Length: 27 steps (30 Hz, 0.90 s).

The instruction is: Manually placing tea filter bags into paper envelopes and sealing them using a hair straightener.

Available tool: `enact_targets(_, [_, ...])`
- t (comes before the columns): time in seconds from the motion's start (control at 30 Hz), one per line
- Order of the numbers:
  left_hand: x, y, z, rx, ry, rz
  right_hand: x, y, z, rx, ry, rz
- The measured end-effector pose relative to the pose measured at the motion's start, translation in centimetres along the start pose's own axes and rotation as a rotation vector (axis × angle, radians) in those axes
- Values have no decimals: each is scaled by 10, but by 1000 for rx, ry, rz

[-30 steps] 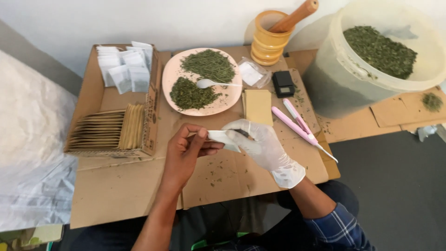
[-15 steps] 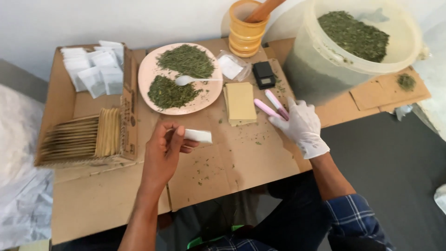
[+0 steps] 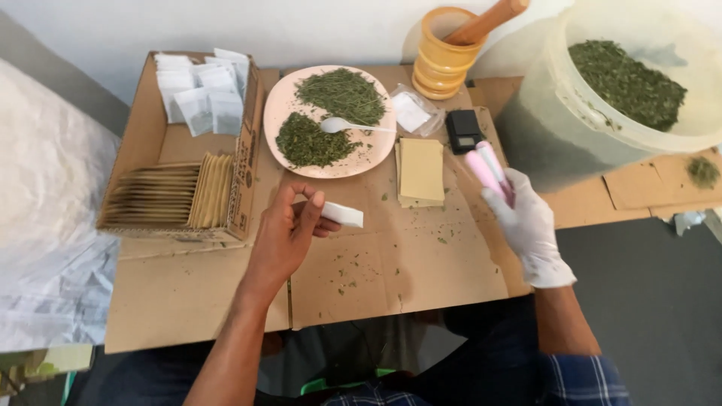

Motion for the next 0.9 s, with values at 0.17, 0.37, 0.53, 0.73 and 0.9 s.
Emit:
enact_targets(0.17, [-9,1,-6,-7,-23,8,59,1,39,262,-94,-16])
enact_targets(0.37, [-3,9,-5,80,-129,43,136,4,75,458,-203,55])
enact_targets(0.53, [2,17,-10,120,-192,-4,111,42,56,455,-348,150])
enact_targets(0.73, [0,30,-14,188,-257,-45,105,67,55,487,-351,108])
enact_targets(0.9, [1,40,-19,210,-285,-67,101,69,52,452,-423,182])
Point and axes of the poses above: each hand's wrist, its own z-axis away from the middle knuckle, its own y-axis out of the palm, x = y × z, the point moved 7 cm from there along -z, towards the middle knuckle, and after that the axes turned 6 degrees about y, right-handed, at the moved point
